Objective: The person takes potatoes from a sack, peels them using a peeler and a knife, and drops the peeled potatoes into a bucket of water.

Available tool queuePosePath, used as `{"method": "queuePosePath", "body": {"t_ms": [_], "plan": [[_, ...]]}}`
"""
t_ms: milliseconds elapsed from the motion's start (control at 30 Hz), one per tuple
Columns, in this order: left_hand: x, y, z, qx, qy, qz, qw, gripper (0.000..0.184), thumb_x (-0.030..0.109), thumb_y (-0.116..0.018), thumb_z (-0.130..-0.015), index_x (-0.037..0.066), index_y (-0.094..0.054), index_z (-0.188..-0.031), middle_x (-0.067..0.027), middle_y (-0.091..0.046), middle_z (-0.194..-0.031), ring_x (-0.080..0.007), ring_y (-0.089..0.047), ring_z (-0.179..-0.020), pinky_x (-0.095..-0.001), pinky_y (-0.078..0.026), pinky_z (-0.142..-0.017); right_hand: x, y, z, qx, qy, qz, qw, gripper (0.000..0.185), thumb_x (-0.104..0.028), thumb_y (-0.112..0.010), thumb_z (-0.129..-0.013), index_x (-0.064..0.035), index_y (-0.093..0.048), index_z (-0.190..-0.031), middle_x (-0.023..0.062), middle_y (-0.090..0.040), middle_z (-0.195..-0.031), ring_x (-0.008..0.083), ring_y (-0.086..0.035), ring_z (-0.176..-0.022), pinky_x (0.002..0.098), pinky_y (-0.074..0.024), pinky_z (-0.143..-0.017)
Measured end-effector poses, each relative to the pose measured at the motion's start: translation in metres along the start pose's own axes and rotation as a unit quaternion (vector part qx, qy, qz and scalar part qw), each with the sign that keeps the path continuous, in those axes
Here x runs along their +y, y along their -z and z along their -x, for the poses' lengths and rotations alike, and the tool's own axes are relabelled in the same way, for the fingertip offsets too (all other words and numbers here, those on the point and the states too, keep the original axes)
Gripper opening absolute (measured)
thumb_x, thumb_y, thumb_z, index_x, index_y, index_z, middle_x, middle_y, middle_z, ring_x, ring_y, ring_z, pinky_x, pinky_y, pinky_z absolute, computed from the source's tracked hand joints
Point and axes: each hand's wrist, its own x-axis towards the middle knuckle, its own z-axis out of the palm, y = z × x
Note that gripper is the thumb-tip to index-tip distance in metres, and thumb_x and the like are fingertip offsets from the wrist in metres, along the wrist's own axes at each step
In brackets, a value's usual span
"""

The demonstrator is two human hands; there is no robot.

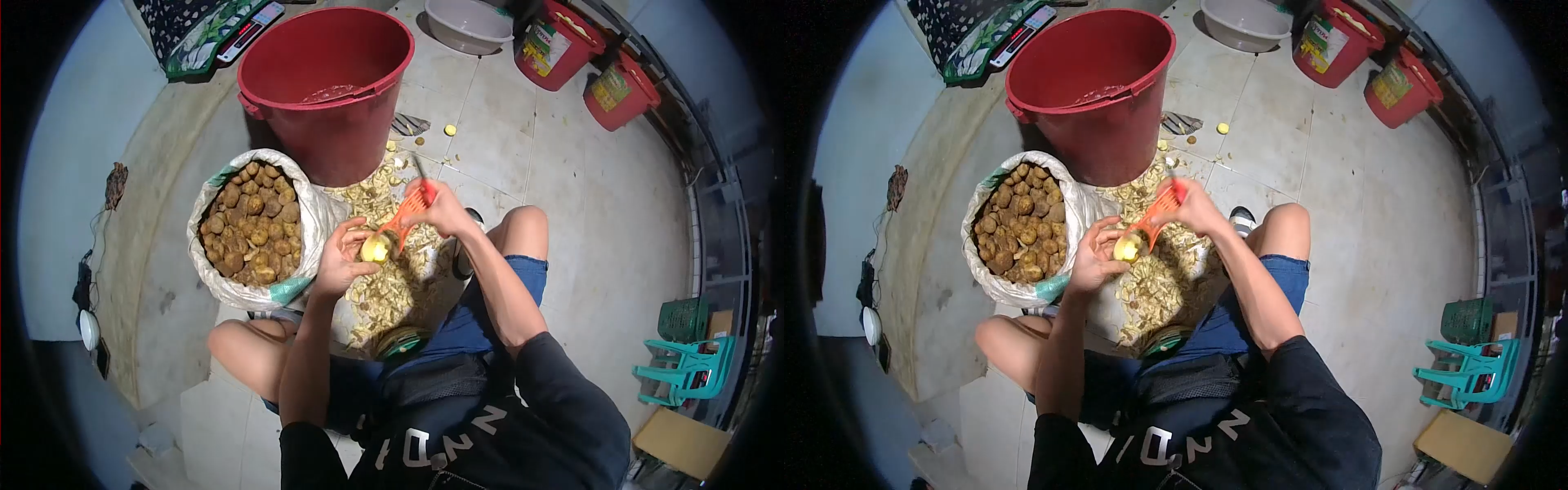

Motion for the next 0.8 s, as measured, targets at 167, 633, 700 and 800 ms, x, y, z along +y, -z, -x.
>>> {"method": "queuePosePath", "body": {"t_ms": [167, 633, 700, 800], "plan": [[0.007, -0.011, 0.007, -0.005, 0.004, -0.066, 0.998, 0.089, -0.016, -0.075, -0.055, 0.004, -0.037, -0.134, -0.0121, -0.057, -0.115, -0.0185, -0.059, -0.105, -0.0331, -0.051, -0.09, 0.022, 0.019, -0.005, 0.069, -0.063, 0.039, 0.995, 0.052, -0.014, -0.092, -0.057, -0.0022, -0.061, -0.097, -0.0012, -0.061, -0.079, 0.0088, -0.054, -0.078, 0.0258, -0.0459, -0.072], [-0.003, -0.005, 0.01, 0.04, 0.002, 0.029, 0.999, 0.088, -0.02, -0.072, -0.053, 0.004, -0.039, -0.131, -0.0106, -0.057, -0.113, -0.0211, -0.056, -0.108, -0.0342, -0.051, -0.091, -0.008, -0.001, 0.001, 0.034, 0.007, 0.088, 0.996, 0.048, -0.006, -0.089, -0.062, -0.0027, -0.059, -0.099, -0.0017, -0.061, -0.082, 0.0076, -0.056, -0.077, 0.0255, -0.0472, -0.07], [0.0, -0.006, 0.008, 0.025, 0.043, 0.101, 0.994, 0.084, -0.02, -0.072, -0.053, 0.002, -0.044, -0.129, -0.0104, -0.057, -0.113, -0.021, -0.054, -0.11, -0.0346, -0.05, -0.093, 0.01, 0.015, -0.003, 0.08, -0.046, -0.005, 0.996, 0.05, -0.01, -0.091, -0.06, -0.0027, -0.061, -0.099, -0.0022, -0.061, -0.084, 0.0086, -0.055, -0.08, 0.0259, -0.0458, -0.072], [-0.006, -0.002, 0.008, 0.029, 0.01, 0.072, 0.997, 0.076, -0.02, -0.071, -0.055, 0.0, -0.049, -0.125, -0.011, -0.057, -0.113, -0.0216, -0.055, -0.11, -0.035, -0.049, -0.096, -0.024, -0.015, 0.014, -0.001, 0.073, 0.085, 0.994, 0.046, -0.004, -0.088, -0.063, -0.0025, -0.059, -0.097, -0.0001, -0.062, -0.081, 0.0088, -0.056, -0.073, 0.0248, -0.0473, -0.067]]}}
